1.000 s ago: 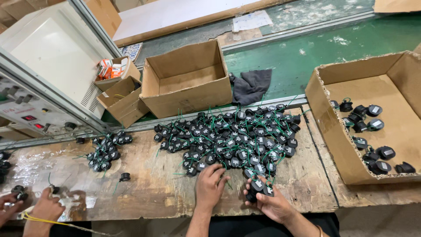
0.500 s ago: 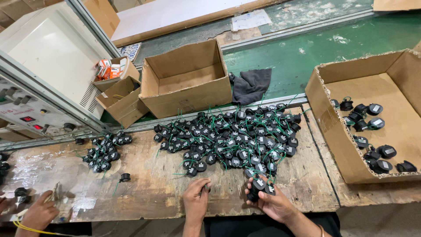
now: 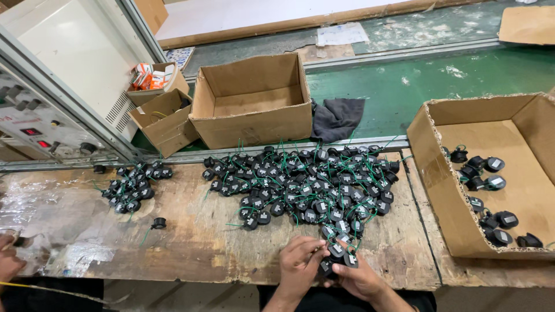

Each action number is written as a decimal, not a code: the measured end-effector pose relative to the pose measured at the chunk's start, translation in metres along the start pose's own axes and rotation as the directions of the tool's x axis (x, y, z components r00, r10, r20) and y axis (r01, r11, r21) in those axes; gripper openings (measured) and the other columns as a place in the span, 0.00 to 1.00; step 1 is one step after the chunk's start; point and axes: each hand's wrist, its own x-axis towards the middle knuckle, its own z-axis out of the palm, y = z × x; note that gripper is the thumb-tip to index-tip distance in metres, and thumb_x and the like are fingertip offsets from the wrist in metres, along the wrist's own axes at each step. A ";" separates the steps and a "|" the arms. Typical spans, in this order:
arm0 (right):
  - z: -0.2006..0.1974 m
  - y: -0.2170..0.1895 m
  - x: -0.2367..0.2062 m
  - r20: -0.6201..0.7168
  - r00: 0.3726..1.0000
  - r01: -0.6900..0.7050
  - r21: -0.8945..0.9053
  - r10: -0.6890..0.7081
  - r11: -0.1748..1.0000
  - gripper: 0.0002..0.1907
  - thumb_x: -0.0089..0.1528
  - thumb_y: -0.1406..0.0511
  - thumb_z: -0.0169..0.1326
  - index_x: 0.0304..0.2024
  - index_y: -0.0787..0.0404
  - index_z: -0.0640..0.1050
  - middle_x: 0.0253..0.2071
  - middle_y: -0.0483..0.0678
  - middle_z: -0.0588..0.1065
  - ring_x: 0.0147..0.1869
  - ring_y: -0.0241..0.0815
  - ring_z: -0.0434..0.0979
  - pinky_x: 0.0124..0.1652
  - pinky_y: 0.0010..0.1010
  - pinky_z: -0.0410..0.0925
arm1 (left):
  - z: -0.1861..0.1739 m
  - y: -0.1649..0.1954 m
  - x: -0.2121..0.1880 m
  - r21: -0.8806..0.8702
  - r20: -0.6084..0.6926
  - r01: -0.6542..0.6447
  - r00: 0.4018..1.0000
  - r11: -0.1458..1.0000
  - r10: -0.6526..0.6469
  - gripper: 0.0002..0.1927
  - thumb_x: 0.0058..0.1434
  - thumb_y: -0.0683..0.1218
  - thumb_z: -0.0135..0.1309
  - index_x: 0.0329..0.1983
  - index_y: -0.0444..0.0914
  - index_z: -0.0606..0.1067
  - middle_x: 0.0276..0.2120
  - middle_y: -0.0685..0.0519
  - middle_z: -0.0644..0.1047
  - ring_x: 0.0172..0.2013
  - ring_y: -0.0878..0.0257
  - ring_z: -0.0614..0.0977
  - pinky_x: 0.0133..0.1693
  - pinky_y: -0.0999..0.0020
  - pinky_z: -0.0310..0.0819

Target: The person picks up black power adapters with green wires from the workbench, coils each wire around the adapter by hand, and places the finished adapters into a cardboard box on the right. They repeat this for many adapters, taking new ones from the pile on the bench.

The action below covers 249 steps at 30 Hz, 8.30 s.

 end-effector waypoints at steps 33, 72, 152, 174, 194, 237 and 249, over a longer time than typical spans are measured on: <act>-0.012 0.002 0.006 -0.047 0.984 0.177 0.219 -0.171 0.960 0.23 0.61 0.71 0.56 0.58 0.60 0.68 0.50 0.57 0.74 0.52 0.54 0.79 0.41 0.42 0.76 | -0.117 -0.079 -0.014 0.490 -0.476 0.569 0.809 0.660 -0.345 0.23 0.54 0.49 0.68 0.52 0.37 0.78 0.40 0.48 0.79 0.40 0.56 0.81 0.43 0.62 0.75; 0.011 0.007 -0.003 0.010 0.958 0.286 0.028 -0.286 0.958 0.32 0.55 0.76 0.64 0.57 0.59 0.64 0.62 0.50 0.64 0.66 0.48 0.69 0.59 0.43 0.66 | 0.001 -0.013 -0.028 -0.312 0.078 0.474 0.876 0.823 -0.475 0.13 0.51 0.34 0.68 0.30 0.35 0.73 0.36 0.50 0.81 0.40 0.60 0.80 0.44 0.66 0.75; 0.012 0.009 0.005 0.057 0.951 0.273 -0.617 -0.304 0.738 0.45 0.56 0.65 0.70 0.70 0.62 0.61 0.65 0.49 0.70 0.69 0.40 0.68 0.65 0.35 0.62 | 0.000 0.008 -0.017 0.108 -0.049 0.085 0.996 0.991 -0.080 0.12 0.48 0.37 0.69 0.27 0.37 0.74 0.33 0.53 0.83 0.45 0.53 0.83 0.50 0.56 0.76; 0.061 -0.066 -0.058 -0.144 0.910 0.182 -0.705 -0.389 0.685 0.36 0.49 0.66 0.70 0.60 0.62 0.73 0.52 0.51 0.78 0.56 0.41 0.78 0.57 0.38 0.70 | -0.106 -0.088 -0.017 0.615 -0.329 0.482 0.876 0.624 -0.353 0.22 0.58 0.41 0.59 0.57 0.44 0.78 0.64 0.53 0.73 0.61 0.53 0.74 0.60 0.56 0.66; 0.016 -0.204 -0.111 0.108 0.312 -0.450 -0.858 -0.944 -0.247 0.31 0.59 0.65 0.66 0.64 0.59 0.74 0.49 0.49 0.78 0.57 0.48 0.79 0.55 0.39 0.71 | -0.101 -0.094 -0.026 0.260 -0.498 0.353 0.846 0.899 -0.189 0.05 0.66 0.36 0.54 0.44 0.32 0.78 0.49 0.47 0.82 0.49 0.58 0.83 0.52 0.64 0.76; 0.064 -0.021 0.009 0.246 0.937 0.315 -0.902 -0.247 0.296 0.19 0.55 0.71 0.66 0.49 0.60 0.79 0.46 0.49 0.82 0.53 0.47 0.84 0.54 0.36 0.73 | -0.083 -0.091 0.006 0.558 -0.319 0.266 0.943 0.786 -0.093 0.22 0.61 0.49 0.57 0.56 0.33 0.78 0.60 0.47 0.74 0.56 0.52 0.76 0.54 0.56 0.73; 0.045 -0.015 0.009 0.337 0.896 0.411 -0.876 -0.291 0.251 0.25 0.55 0.75 0.63 0.55 0.62 0.76 0.55 0.50 0.78 0.61 0.48 0.79 0.60 0.38 0.68 | -0.082 -0.098 -0.020 0.376 -0.455 0.415 0.862 0.828 -0.225 0.12 0.57 0.35 0.60 0.43 0.36 0.75 0.42 0.50 0.79 0.42 0.55 0.82 0.47 0.66 0.76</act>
